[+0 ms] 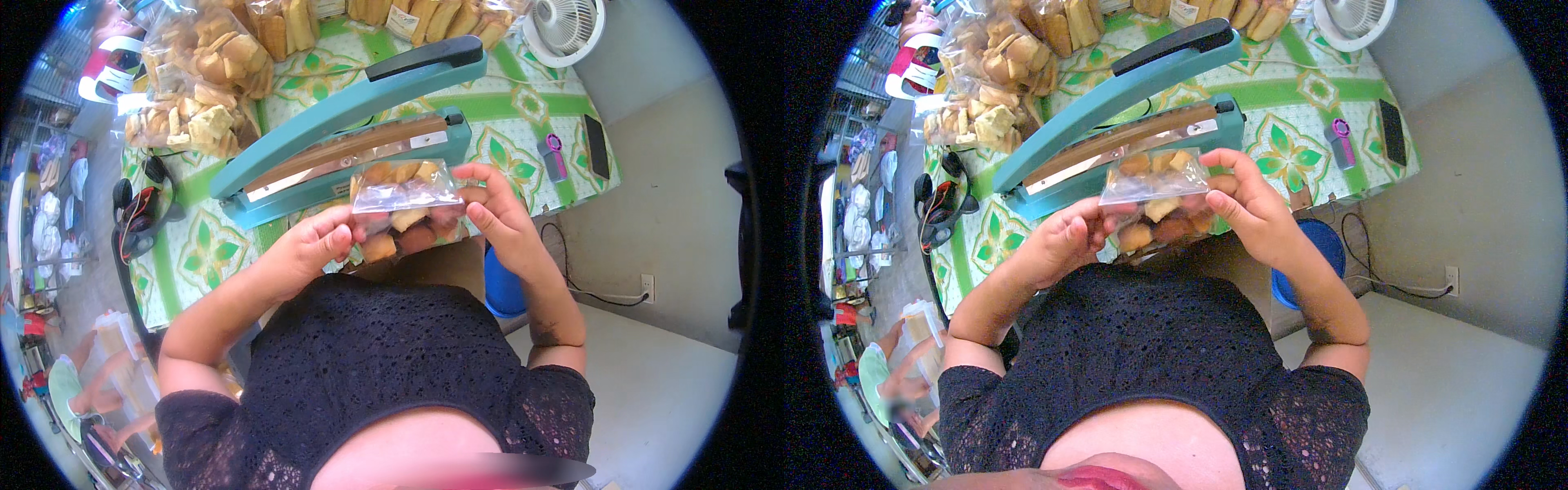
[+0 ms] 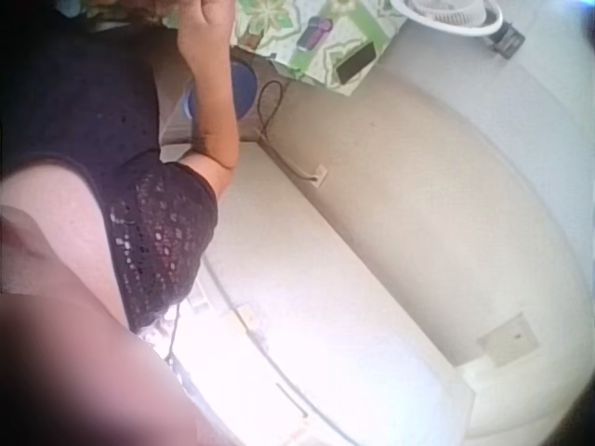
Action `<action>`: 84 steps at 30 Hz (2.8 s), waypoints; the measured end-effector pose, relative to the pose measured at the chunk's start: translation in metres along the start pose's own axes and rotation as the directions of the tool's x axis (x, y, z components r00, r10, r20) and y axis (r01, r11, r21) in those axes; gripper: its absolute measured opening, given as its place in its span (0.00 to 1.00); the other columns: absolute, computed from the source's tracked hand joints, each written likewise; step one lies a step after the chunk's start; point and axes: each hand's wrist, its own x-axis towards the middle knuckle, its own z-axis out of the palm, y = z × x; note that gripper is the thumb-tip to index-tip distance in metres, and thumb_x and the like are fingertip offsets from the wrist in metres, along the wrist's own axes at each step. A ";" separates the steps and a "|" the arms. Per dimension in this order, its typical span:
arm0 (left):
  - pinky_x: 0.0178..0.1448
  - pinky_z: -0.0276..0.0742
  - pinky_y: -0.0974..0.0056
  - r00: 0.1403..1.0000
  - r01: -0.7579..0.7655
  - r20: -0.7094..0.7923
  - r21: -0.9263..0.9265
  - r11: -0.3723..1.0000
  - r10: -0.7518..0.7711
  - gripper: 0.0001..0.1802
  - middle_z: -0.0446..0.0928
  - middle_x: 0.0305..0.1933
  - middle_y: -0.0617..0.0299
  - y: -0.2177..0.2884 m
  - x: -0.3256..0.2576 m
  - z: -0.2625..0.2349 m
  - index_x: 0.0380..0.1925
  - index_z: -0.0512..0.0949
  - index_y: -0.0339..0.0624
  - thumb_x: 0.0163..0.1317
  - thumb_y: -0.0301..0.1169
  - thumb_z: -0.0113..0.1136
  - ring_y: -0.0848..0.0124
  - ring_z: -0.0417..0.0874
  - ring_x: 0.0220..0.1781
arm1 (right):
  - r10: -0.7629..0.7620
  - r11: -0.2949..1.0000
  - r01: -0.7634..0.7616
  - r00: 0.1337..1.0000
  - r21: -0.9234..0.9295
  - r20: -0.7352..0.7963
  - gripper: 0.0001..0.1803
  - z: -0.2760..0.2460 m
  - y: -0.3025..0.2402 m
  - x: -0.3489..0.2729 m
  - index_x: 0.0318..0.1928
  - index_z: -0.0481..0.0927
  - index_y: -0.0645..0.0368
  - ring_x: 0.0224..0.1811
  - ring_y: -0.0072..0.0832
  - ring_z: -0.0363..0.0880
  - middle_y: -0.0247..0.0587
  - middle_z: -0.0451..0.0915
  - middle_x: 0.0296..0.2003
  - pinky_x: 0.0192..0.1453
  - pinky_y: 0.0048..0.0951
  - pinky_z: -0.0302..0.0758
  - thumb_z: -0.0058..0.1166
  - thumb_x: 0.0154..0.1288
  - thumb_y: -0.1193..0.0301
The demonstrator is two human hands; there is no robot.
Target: The person places biscuits into clear plastic bags, folds the bag edges, and seals them using a handheld impulse sealer. The sealed packages are then set aside on the table.
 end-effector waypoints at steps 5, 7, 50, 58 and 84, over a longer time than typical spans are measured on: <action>0.44 0.62 0.69 0.988 0.154 0.055 -0.398 0.904 -0.145 0.37 0.67 0.41 0.73 -0.004 -0.006 0.004 0.57 0.67 0.45 0.52 0.54 0.62 0.77 0.66 0.38 | -0.010 0.923 -0.021 0.997 0.385 0.078 0.48 0.007 0.006 0.005 0.68 0.43 0.59 0.51 0.33 0.73 0.54 0.75 0.49 0.57 0.30 0.63 0.53 0.58 0.49; 0.50 0.64 0.65 0.980 0.192 0.034 -0.373 0.908 -0.194 0.34 0.70 0.48 0.68 -0.004 -0.010 0.002 0.57 0.66 0.44 0.54 0.48 0.62 0.74 0.70 0.47 | -0.052 0.909 -0.014 0.988 0.416 0.146 0.53 0.012 0.003 0.004 0.69 0.38 0.58 0.52 0.33 0.72 0.53 0.74 0.50 0.57 0.31 0.63 0.54 0.57 0.46; 0.72 0.35 0.53 -0.298 -0.657 -0.861 -0.128 0.743 -0.411 0.29 0.50 0.71 0.64 -0.327 -0.440 -0.203 0.64 0.51 0.53 0.65 0.51 0.33 0.67 0.46 0.72 | 0.194 0.951 -0.082 0.909 -0.298 0.370 0.38 0.070 0.012 0.048 0.66 0.42 0.59 0.36 0.23 0.73 0.42 0.77 0.42 0.43 0.25 0.70 0.52 0.65 0.66; 0.50 0.67 0.58 -0.838 0.272 -0.150 0.718 0.641 0.524 0.13 0.70 0.37 0.59 -0.090 -0.412 -0.248 0.37 0.69 0.39 0.55 0.33 0.54 0.66 0.72 0.39 | 0.222 0.953 -0.124 0.906 -0.277 0.360 0.39 0.059 0.012 0.045 0.67 0.42 0.59 0.37 0.24 0.72 0.42 0.75 0.42 0.44 0.25 0.70 0.51 0.65 0.67; 0.53 0.72 0.54 0.647 0.396 -0.390 0.906 0.149 0.655 0.30 0.76 0.45 0.44 0.182 0.283 -0.246 0.44 0.74 0.34 0.54 0.51 0.60 0.50 0.77 0.49 | 0.024 0.993 -0.003 0.984 -0.119 0.179 0.36 -0.003 0.020 0.028 0.67 0.46 0.56 0.41 0.24 0.74 0.43 0.74 0.46 0.51 0.27 0.69 0.51 0.64 0.74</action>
